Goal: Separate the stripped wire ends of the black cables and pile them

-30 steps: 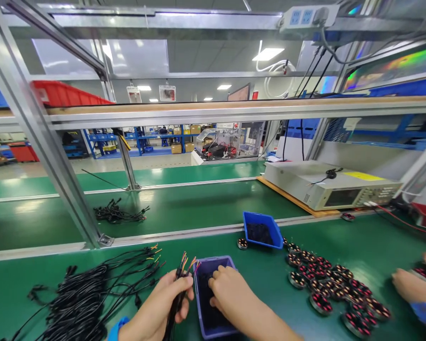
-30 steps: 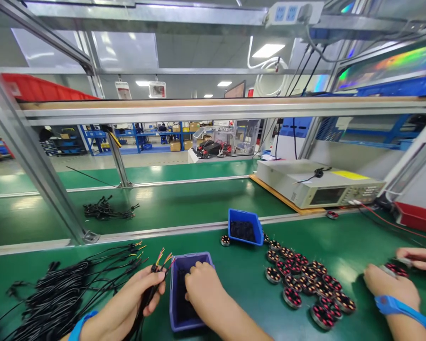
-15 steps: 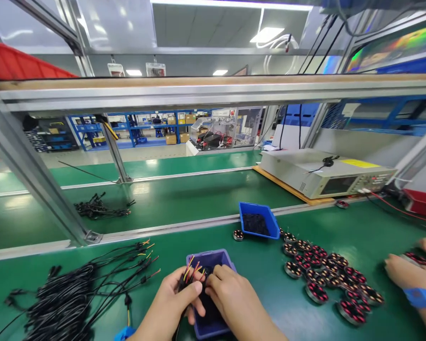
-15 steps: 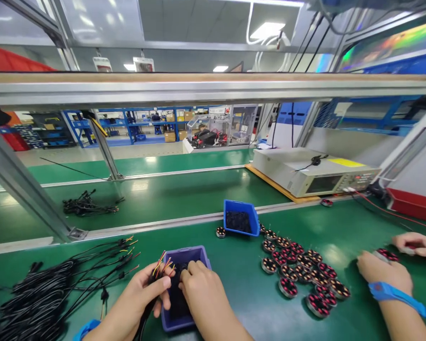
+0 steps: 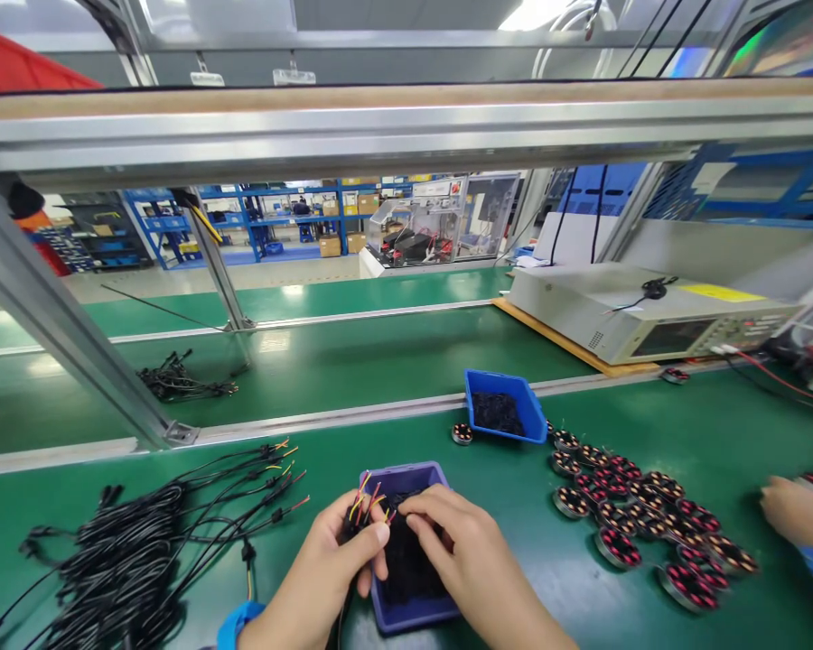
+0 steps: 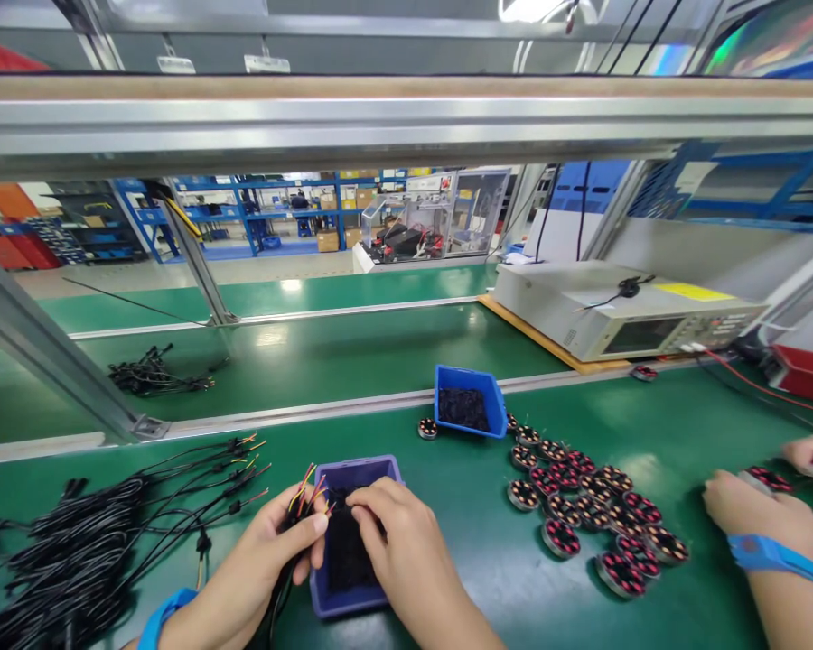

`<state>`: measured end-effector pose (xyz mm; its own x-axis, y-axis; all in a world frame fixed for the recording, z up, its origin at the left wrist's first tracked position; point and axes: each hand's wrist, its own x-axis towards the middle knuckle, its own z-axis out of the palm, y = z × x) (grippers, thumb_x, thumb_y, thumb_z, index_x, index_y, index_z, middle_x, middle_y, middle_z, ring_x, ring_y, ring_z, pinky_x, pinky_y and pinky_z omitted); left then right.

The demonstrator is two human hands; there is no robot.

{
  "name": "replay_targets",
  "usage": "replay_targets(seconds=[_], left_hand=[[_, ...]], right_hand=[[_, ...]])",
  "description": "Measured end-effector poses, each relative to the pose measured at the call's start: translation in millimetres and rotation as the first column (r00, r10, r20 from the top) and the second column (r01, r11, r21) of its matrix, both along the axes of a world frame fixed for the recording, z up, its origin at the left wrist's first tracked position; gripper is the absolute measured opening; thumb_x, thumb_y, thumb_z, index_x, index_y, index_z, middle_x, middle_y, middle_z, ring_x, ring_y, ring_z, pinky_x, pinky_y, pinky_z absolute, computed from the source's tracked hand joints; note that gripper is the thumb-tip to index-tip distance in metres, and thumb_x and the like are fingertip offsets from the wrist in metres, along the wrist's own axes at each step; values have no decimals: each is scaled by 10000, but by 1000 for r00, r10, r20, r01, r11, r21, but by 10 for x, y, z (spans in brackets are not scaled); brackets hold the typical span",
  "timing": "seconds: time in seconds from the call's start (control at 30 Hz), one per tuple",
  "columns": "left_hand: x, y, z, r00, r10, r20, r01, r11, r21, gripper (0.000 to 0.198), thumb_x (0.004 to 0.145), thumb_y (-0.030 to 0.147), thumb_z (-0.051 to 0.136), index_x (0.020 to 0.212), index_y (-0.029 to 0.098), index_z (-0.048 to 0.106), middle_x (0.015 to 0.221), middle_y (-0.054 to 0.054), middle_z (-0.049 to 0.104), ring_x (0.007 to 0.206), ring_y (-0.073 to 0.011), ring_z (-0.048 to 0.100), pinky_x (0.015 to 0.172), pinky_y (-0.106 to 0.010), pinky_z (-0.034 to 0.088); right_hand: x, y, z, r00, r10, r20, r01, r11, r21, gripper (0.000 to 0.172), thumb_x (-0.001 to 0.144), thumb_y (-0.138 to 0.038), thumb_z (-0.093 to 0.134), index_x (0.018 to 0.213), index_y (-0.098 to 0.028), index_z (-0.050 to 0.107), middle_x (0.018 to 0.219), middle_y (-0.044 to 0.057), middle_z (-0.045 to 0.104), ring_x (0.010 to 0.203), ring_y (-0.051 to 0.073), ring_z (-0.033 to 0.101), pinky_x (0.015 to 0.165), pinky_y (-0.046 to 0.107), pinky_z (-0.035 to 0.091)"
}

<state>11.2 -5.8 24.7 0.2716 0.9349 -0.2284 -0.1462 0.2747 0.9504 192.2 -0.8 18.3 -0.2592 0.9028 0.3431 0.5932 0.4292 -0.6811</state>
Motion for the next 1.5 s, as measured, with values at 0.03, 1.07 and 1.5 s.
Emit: replay_targets(seconds=[0.03,1.07,1.5], left_hand=[[1,2,-1,1000,4,-6,-4,1000,4,440,745,574,749,832,181,570,536,47,587,439,-73,422,448,-198,312],[6,1,-148,998,58,-30,-56,996,72,395,756,536,749,780,180,579,507,57,547,417,-61,392,421,-175,285],[-1,-24,-104,996,51,-76,-46,996,74,328,767,462,755,783,177,593,624,58,514,492,-70,462,436,-166,302]], right_hand=[[-1,4,7,1000,1,-8,-1,1000,-3,263,904,-103,495,880,-229,724,864,29,731,773,187,689,679,274,513],[-23,-7,47,996,36,78,-58,953,297,245,997,-111,418,900,-225,613,825,31,666,768,191,621,683,295,524],[-21,-68,108,994,40,104,-82,897,434,259,978,-43,405,979,-181,624,843,68,627,795,197,577,673,294,528]])
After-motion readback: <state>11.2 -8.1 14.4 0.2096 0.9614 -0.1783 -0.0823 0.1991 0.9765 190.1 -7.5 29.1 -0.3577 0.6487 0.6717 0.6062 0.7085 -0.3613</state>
